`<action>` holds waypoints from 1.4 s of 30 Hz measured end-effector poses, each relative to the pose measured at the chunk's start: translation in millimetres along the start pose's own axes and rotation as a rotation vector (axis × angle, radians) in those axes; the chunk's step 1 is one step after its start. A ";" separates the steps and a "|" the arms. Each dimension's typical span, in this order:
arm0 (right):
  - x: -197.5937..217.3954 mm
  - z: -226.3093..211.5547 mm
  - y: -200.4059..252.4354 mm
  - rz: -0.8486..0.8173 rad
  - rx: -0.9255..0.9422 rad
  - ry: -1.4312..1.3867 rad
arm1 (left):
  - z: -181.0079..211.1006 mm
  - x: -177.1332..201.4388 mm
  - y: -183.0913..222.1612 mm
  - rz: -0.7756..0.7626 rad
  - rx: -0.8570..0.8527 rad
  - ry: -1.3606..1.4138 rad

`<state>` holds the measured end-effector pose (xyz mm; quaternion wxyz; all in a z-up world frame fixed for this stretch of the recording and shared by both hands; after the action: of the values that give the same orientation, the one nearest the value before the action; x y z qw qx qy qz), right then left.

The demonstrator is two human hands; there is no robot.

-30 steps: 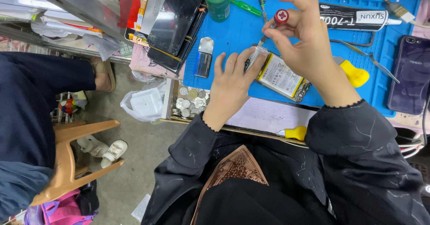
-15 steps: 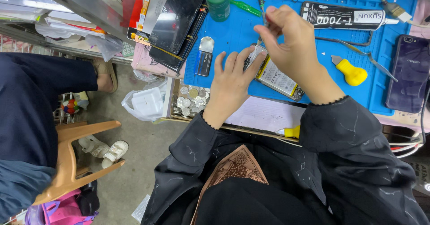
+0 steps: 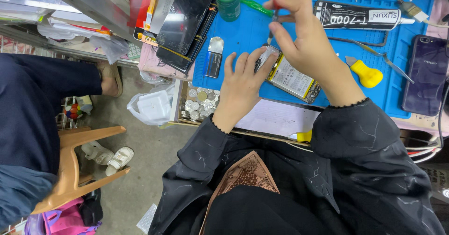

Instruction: The person disassembles and repairs a mobile phone by removing the internal components, handling the motherboard and battery, and using a screwdriver to remove screws.

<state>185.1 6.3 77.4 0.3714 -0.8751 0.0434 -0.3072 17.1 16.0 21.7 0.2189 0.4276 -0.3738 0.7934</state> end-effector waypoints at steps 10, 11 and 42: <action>-17.0 2.5 0.7 -0.015 -0.041 0.089 | 0.3 -0.7 -0.1 -0.030 0.005 0.001; -16.6 -2.1 1.0 -0.048 -0.005 0.052 | 0.0 -1.2 -0.5 -0.035 0.006 0.003; -9.3 14.3 10.4 0.091 -0.158 -0.018 | 1.6 -0.2 0.4 -0.001 -0.004 -0.013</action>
<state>187.3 10.6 57.9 0.3152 -0.9014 0.1039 -0.2779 17.7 14.5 21.9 0.2178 0.4326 -0.3765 0.7897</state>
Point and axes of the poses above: each hand's wrist, its own y-axis away from the middle knuckle, its own x-axis out of the back of the hand, z = x × y, the point moved 4 cm from there along -y, towards the middle knuckle, and after that the axes turned 8 degrees about x, right-handed, at the moved point
